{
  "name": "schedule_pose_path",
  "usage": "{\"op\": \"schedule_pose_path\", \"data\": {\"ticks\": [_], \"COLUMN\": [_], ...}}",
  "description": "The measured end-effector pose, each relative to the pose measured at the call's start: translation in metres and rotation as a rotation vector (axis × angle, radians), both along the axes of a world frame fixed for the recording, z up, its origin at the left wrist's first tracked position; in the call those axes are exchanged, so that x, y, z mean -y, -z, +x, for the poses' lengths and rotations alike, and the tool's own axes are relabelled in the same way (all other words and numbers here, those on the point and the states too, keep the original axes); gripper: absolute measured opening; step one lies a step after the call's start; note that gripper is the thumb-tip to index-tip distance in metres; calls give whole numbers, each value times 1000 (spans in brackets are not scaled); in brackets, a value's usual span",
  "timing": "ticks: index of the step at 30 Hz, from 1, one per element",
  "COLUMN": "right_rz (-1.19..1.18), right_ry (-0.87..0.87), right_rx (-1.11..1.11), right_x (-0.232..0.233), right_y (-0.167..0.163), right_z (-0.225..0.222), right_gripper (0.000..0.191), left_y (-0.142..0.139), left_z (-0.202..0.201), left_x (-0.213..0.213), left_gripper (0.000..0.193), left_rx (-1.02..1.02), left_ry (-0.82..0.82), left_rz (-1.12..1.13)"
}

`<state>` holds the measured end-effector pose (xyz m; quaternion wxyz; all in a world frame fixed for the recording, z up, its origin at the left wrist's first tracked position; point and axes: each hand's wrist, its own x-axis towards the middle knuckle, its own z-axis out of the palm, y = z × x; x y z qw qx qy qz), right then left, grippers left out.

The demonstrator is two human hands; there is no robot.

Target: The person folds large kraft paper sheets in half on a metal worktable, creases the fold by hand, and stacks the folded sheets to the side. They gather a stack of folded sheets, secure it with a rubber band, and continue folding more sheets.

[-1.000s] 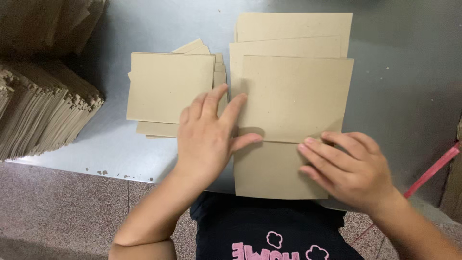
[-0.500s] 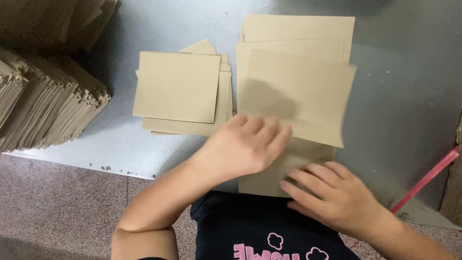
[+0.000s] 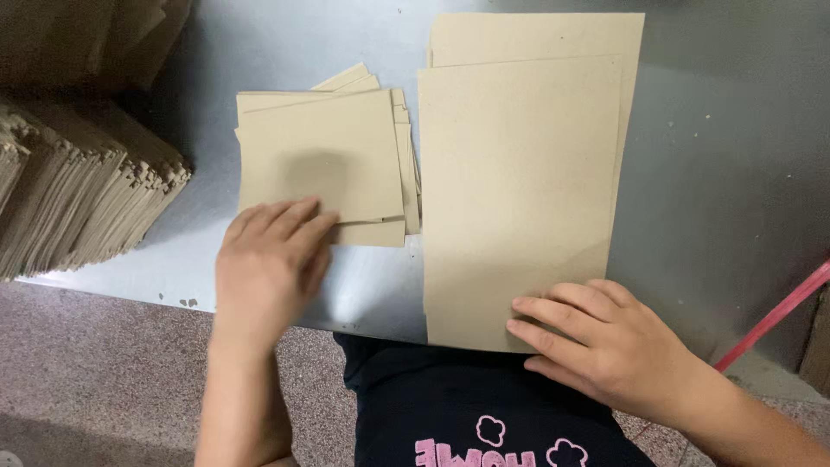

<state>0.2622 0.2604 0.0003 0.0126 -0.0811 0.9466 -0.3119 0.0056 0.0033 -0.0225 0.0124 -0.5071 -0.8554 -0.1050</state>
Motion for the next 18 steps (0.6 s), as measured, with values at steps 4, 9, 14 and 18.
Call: {"op": "schedule_pose_path", "data": {"ticks": [4,9,14,18], "right_rz": [-36,-92,-141,-155], "right_ry": [-9,-23,25,3], "right_rx": [35,85,115,135], "right_x": [-5,-12,-13,-16], "right_y": [-2,2,5,7], "right_z": [1,0,2,1], "right_gripper": [44,48,47,52], "left_y": [-16,-29,-30,-29], "left_z": [32,74,77,75], "left_x": [-27,-62,-64,-62], "left_gripper": [22,26,20,25], "left_rx": [264,239,312,393], "left_ry": [417,704,693,649], "left_rz": [292,289,197,247]}}
